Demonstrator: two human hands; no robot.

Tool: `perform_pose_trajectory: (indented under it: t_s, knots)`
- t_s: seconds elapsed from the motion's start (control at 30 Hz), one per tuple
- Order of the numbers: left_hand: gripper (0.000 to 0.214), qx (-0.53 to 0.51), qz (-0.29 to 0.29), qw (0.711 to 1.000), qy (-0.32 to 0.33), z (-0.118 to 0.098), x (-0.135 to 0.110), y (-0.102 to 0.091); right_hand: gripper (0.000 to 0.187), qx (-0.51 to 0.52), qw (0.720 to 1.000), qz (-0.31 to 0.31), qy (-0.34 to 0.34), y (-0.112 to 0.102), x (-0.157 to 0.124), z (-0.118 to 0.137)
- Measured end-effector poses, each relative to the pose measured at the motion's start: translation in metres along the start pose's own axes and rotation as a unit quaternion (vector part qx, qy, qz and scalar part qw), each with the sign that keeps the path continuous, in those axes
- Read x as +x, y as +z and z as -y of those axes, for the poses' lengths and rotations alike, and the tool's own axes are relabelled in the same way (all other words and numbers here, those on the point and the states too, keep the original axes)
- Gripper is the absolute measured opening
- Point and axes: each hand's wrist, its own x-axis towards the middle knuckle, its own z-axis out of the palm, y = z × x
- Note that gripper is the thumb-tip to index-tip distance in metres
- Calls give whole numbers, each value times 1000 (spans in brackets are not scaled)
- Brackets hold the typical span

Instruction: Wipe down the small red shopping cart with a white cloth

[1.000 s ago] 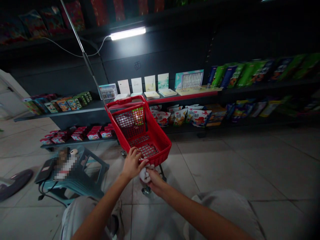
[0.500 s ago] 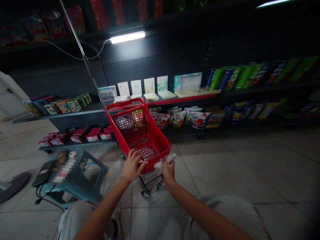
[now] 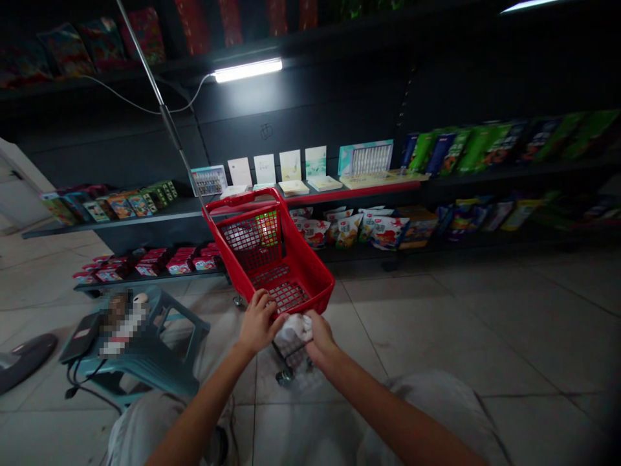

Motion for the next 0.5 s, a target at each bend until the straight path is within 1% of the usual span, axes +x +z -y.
perform_pose_trajectory:
  t_s: [0.1, 0.17, 0.23, 0.27, 0.3, 0.37, 0.43, 0.5]
  knots:
    - [21, -13, -2, 1000, -6, 0, 1, 2, 29, -8, 992, -96, -80, -3, 7, 29]
    - [25, -29, -11, 999, -16, 0, 3, 4, 38, -47, 977, -140, -156, -4, 12, 51]
    - [31, -45, -28, 998, -29, 1, 3, 6, 42, -110, 948, -164, -250, -6, 18, 74]
    - [34, -52, -36, 997, -36, 3, 3, 6, 43, -152, 927, -161, -304, -6, 21, 84]
    - [36, -56, -43, 997, -42, 4, 3, 6, 41, -200, 900, -148, -357, -6, 23, 93]
    - [39, -62, -47, 996, -46, 9, 0, 3, 38, -302, 841, -93, -439, -5, 26, 105]
    - [39, -67, -47, 996, -42, 14, -4, -2, 36, -393, 786, -8, -477, -3, 26, 110]
    - [37, -73, -49, 996, -34, 18, -10, -8, 36, -467, 732, 69, -491, 1, 24, 110]
